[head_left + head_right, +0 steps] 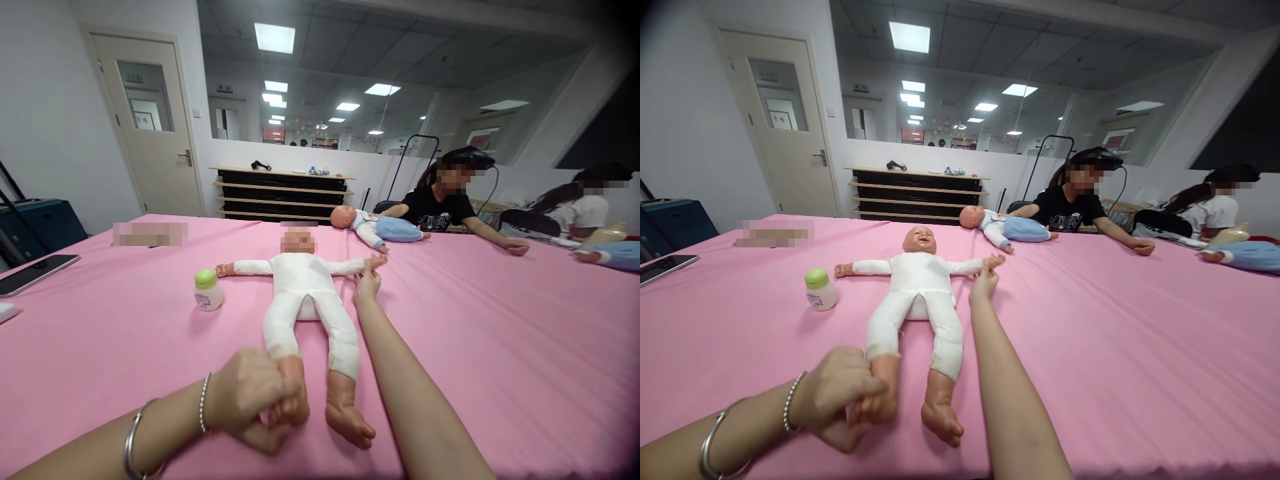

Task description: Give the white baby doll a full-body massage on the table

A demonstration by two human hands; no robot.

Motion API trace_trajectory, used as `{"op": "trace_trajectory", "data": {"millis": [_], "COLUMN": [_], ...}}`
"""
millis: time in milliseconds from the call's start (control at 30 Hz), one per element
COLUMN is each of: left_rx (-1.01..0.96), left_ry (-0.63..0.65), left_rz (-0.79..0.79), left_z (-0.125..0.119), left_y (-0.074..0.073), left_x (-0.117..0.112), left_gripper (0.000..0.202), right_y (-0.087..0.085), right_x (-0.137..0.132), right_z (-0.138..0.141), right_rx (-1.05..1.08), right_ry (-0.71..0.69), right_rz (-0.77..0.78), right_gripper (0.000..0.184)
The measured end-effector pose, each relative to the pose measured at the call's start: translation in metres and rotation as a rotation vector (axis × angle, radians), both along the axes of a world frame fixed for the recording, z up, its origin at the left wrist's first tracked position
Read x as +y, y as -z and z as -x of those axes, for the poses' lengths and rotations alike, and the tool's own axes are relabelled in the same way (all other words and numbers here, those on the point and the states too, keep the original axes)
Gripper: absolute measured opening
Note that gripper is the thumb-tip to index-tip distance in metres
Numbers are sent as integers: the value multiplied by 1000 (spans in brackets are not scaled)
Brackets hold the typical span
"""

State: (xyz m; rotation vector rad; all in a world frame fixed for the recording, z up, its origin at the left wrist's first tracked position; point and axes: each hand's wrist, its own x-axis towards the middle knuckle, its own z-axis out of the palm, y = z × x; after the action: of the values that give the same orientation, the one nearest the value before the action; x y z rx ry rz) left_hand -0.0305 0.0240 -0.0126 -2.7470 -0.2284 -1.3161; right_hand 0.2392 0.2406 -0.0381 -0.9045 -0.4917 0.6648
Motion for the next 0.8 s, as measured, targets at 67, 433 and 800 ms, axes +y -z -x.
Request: {"op": "trace_trajectory", "data": {"millis": [67,433,800], "left_rx": [85,-235,-252], "left_ry": [54,-285,-498], "left_rz": [53,50,580], "left_z": [-11,15,26], "left_y": [8,-21,-11], "left_x": [-8,7,58], "left_gripper": [17,25,28], "right_y": [5,-35,-47], "right_x": [2,4,-28], "right_z": [-13,19,73], "right_rx": [162,-176,-1257], "right_ry": [-8,53,-361], "right_rz": [16,-143,-107], "right_gripper": [35,44,25]}}
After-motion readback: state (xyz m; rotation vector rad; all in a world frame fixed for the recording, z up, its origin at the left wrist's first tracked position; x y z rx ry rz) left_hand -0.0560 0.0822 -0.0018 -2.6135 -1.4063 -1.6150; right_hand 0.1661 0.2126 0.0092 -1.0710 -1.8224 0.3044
